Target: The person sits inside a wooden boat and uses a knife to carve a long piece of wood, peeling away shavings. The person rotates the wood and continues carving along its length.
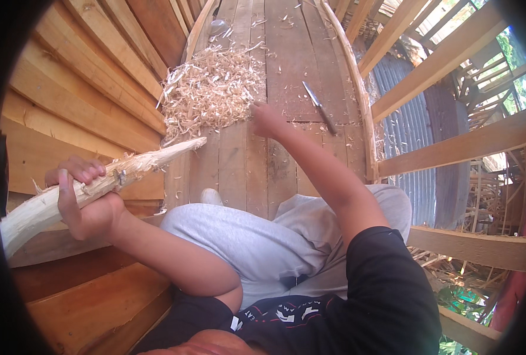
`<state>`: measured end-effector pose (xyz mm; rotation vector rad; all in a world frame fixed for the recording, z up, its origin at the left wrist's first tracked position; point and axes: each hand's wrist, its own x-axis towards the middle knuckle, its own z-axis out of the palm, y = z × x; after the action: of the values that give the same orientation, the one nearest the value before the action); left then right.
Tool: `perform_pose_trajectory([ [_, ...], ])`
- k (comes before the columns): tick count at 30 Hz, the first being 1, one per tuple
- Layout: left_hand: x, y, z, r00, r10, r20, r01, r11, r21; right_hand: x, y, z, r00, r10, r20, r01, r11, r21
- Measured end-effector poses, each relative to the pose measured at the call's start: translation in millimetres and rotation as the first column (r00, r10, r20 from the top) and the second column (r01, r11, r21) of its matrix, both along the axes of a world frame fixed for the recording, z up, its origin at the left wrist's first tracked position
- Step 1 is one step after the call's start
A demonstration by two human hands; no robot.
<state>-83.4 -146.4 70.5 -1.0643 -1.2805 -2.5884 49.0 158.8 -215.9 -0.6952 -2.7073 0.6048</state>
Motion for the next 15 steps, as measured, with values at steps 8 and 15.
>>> perform_pose_trajectory([
  [8, -2.0, -3.6, -0.8, 1.0, -0.004, 0.007, 0.004, 1.0, 0.003, -26.3, -18.6, -6.2, 0.985, -0.085, -0.152, 0.1, 0.99, 0.095],
  [15, 2.5, 2.1, -0.1, 0.999, 0.046, 0.0, -0.046, 0.998, -0.035, -41.7, -1.0, -27.3, 0.983, -0.165, -0.081, 0.172, 0.981, 0.093],
])
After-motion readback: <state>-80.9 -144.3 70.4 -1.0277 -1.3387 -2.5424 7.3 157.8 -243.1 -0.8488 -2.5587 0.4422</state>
